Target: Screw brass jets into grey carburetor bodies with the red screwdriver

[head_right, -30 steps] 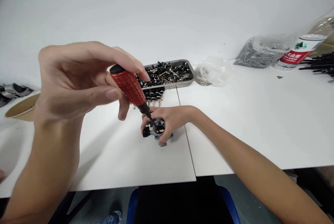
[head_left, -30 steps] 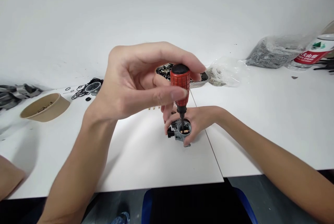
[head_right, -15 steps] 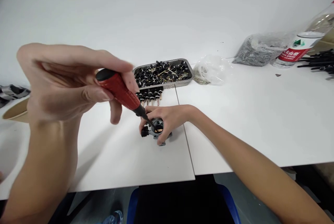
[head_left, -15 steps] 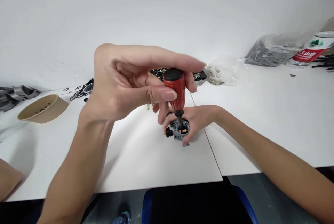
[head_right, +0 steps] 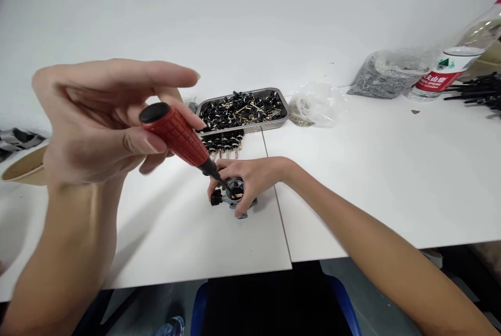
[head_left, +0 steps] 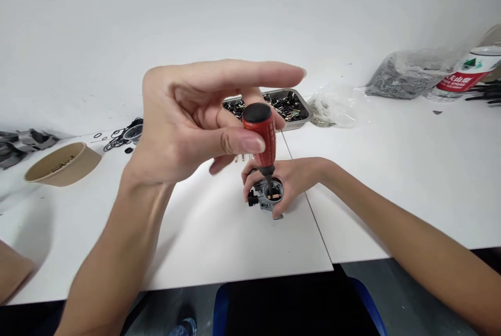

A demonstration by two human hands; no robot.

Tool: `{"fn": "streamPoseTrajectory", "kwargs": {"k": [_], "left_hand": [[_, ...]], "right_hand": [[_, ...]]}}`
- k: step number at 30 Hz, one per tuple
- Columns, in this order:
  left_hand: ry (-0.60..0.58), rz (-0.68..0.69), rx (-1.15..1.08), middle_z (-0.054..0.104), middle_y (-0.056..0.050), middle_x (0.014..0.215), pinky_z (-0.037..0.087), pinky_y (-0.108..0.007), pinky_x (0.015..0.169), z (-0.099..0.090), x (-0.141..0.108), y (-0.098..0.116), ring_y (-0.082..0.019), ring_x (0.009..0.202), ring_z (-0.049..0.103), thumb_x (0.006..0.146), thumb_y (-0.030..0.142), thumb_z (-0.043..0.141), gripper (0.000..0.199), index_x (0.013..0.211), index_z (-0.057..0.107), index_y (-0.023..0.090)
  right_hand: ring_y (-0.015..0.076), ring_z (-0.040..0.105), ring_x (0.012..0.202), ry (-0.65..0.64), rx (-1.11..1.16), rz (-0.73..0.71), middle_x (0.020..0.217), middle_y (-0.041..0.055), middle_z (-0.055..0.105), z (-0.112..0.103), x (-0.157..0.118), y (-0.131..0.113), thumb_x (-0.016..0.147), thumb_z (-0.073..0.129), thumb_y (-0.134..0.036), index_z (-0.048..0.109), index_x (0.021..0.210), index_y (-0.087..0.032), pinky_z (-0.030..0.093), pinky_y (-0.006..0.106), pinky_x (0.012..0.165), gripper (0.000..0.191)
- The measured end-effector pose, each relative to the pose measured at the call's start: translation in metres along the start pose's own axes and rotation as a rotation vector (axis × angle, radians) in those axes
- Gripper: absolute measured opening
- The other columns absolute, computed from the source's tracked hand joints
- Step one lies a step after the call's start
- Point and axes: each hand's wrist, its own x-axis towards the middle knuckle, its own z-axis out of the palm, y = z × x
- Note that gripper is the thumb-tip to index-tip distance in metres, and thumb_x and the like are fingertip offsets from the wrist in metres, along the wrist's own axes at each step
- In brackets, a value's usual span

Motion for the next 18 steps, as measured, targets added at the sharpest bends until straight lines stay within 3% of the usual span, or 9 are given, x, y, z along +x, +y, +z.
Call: {"fn": "streamPoseTrajectory", "kwargs": {"k": [2,5,7,10,14,18], "left_hand": [[0.009,0.028,0.023,0.073,-0.005,0.078,0.039,-0.017,0.026,-0.002,-0.001,0.002,-0.015,0.054,0.065,0.071,0.021,0.081,0.043,0.113,0.072,0.019],[-0.001,-0.029,0.005,0.072,-0.006,0.086,0.047,-0.019,0.032,0.0,-0.001,0.008,-0.021,0.067,0.071,0.078,0.013,0.072,0.03,0.107,0.075,0.021],[-0.041,-0.106,-0.012,0.071,-0.005,0.094,0.053,-0.021,0.041,0.002,-0.001,0.012,-0.02,0.067,0.071,0.08,0.01,0.066,0.028,0.105,0.074,0.019],[-0.026,-0.16,0.006,0.068,-0.002,0.098,0.054,-0.021,0.047,0.006,0.001,0.015,-0.016,0.065,0.07,0.074,0.017,0.073,0.026,0.1,0.072,0.017],[0.064,-0.128,0.009,0.067,0.001,0.079,0.048,-0.016,0.043,0.011,0.002,0.012,-0.011,0.055,0.065,0.062,0.019,0.083,0.031,0.091,0.074,0.016],[0.164,-0.172,0.013,0.068,-0.001,0.07,0.039,-0.018,0.031,0.01,0.0,0.008,-0.013,0.047,0.062,0.057,0.021,0.088,0.043,0.099,0.076,0.02]], "right_hand": [[0.021,0.045,0.12,-0.003,-0.001,0.008,0.129,0.0007,0.042,0.0,0.0,0.0,0.07,0.08,-0.025,0.063,0.114,-0.028,0.04,0.029,0.103,0.048],[0.0209,0.044,0.12,-0.006,-0.02,0.018,0.128,0.0008,0.042,0.0,-0.001,-0.001,0.07,0.081,-0.026,0.062,0.115,-0.028,0.039,0.029,0.104,0.048],[0.0209,0.045,0.119,-0.004,-0.038,0.026,0.127,0.0012,0.042,0.0,0.0,-0.001,0.07,0.081,-0.027,0.062,0.115,-0.027,0.039,0.029,0.103,0.048],[0.0216,0.046,0.118,-0.004,-0.042,0.052,0.127,0.0013,0.043,0.0,0.0,-0.002,0.07,0.08,-0.027,0.062,0.115,-0.028,0.041,0.03,0.101,0.049],[0.0218,0.045,0.118,0.001,-0.041,0.054,0.13,0.0005,0.041,0.001,0.001,-0.002,0.069,0.081,-0.028,0.062,0.115,-0.029,0.043,0.029,0.098,0.049],[0.0213,0.045,0.12,0.003,-0.01,0.035,0.133,0.0005,0.039,0.0,0.0,-0.001,0.07,0.08,-0.025,0.062,0.115,-0.028,0.041,0.029,0.101,0.048]]}}
